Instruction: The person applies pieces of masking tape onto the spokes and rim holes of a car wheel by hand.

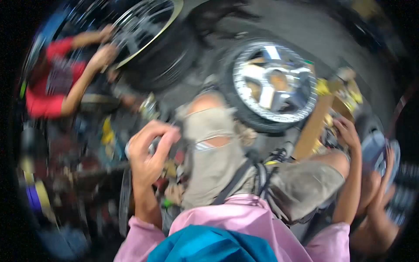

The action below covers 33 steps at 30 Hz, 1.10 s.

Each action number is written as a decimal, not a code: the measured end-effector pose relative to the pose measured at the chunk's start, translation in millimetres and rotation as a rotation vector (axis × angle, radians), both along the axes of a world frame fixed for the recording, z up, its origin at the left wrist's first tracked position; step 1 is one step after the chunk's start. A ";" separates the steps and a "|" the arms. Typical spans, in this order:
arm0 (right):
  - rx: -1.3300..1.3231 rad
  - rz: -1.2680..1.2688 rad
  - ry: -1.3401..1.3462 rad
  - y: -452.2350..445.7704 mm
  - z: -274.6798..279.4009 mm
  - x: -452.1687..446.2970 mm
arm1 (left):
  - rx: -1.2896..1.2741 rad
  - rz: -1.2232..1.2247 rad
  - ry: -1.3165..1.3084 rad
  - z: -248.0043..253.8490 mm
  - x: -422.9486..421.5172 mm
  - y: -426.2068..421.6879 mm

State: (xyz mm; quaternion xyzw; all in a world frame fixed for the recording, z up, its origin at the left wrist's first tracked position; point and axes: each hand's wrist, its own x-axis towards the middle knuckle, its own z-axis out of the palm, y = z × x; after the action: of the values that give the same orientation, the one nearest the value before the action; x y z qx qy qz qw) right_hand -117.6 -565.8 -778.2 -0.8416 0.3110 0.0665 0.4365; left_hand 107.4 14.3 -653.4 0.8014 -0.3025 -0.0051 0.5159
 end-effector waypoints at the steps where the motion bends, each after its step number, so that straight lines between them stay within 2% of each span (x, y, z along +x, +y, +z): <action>1: 0.024 -0.069 -0.033 -3.2 -3.2 -17.7 | 0.030 -0.041 -0.023 4.0 0.7 -16.6; 3: 0.059 -0.262 -0.069 19.3 9.5 -49.0 | 0.060 -0.157 -0.073 3.0 0.4 -48.1; 5: -0.041 -0.344 -0.100 23.5 -3.5 -92.5 | 0.084 -0.306 -0.103 4.1 -0.7 -85.6; 6: 0.225 -0.506 -0.303 33.3 -23.5 -115.6 | 0.107 -0.390 -0.099 8.3 -3.5 -102.6; 7: 0.251 -0.572 -0.381 33.0 -53.1 -142.1 | 0.144 -0.496 -0.164 12.7 -8.2 -124.7; 8: 0.197 -0.684 -0.315 63.7 -42.7 -147.0 | 0.141 -0.563 -0.163 18.7 -16.1 -143.5; 10: 0.207 -0.735 -0.410 105.1 -87.3 -173.8 | 0.192 -0.762 -0.238 37.6 -34.7 -184.3; 12: 0.268 -0.810 -0.305 164.5 -105.6 -173.4 | 0.168 -0.927 -0.267 55.1 -51.4 -220.2; 13: 0.299 -0.778 -0.381 198.3 -130.0 -171.1 | 0.172 -1.040 -0.291 66.6 -63.2 -235.5; 14: 0.292 -0.654 -0.304 226.0 -169.3 -175.3 | 0.175 -1.152 -0.314 74.6 -74.8 -246.5; 16: 0.202 -0.378 -0.490 284.5 -218.5 -185.0 | 0.180 -1.240 -0.327 86.4 -93.4 -266.8; 17: 0.208 -0.399 -0.490 306.5 -242.4 -190.0 | 0.158 -1.311 -0.354 90.7 -100.1 -274.7; 19: 0.600 -0.653 -0.320 346.5 -307.0 -198.0 | 0.133 -1.384 -0.375 89.4 -110.9 -287.5; 21: 0.989 -0.867 -0.133 359.0 -337.5 -197.8 | 0.211 -1.389 -0.399 89.5 -114.3 -297.8; 23: 0.228 -0.619 -0.189 300.0 -227.1 -169.1 | 0.293 -1.350 -0.427 85.1 -112.6 -303.5; 25: -0.047 -0.830 -0.261 241.7 -206.3 -161.5 | 0.295 -1.324 -0.403 81.0 -105.6 -307.0; 26: -0.251 -0.913 -0.484 208.3 -215.7 -159.3 | 0.288 -1.309 -0.374 80.5 -99.8 -307.7; 27: -0.272 -0.946 -0.384 173.9 -199.7 -158.1 | 0.302 -1.275 -0.371 81.9 -90.7 -307.2; 28: -0.519 -0.931 -0.348 140.5 -219.0 -161.9 | 0.336 -1.234 -0.355 86.2 -78.3 -307.2; 29: -0.446 -0.945 -0.256 111.6 -214.8 -162.5 | 0.333 -1.152 -0.387 86.0 -63.7 -305.4; 30: -0.537 -0.905 -0.255 86.7 -219.6 -160.2 | 0.329 -1.066 -0.422 82.8 -47.5 -302.0; 31: -0.537 -0.810 -0.126 61.9 -243.0 -168.4 | 0.313 -0.996 -0.446 80.5 -30.6 -298.0; 32: -0.530 -0.712 0.145 34.6 -286.4 -181.4 | 0.323 -0.895 -0.441 81.3 -19.6 -291.9; 33: -0.764 -0.592 0.161 10.2 -382.1 -211.3 | 0.338 -0.807 -0.410 79.9 -9.7 -284.2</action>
State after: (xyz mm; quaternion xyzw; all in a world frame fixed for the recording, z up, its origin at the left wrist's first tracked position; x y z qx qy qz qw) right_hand -328.9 -555.6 -1160.3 -0.8092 0.5719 -0.1143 0.0711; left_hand 97.8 -269.9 -573.5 0.6774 -0.6795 -0.0960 0.2650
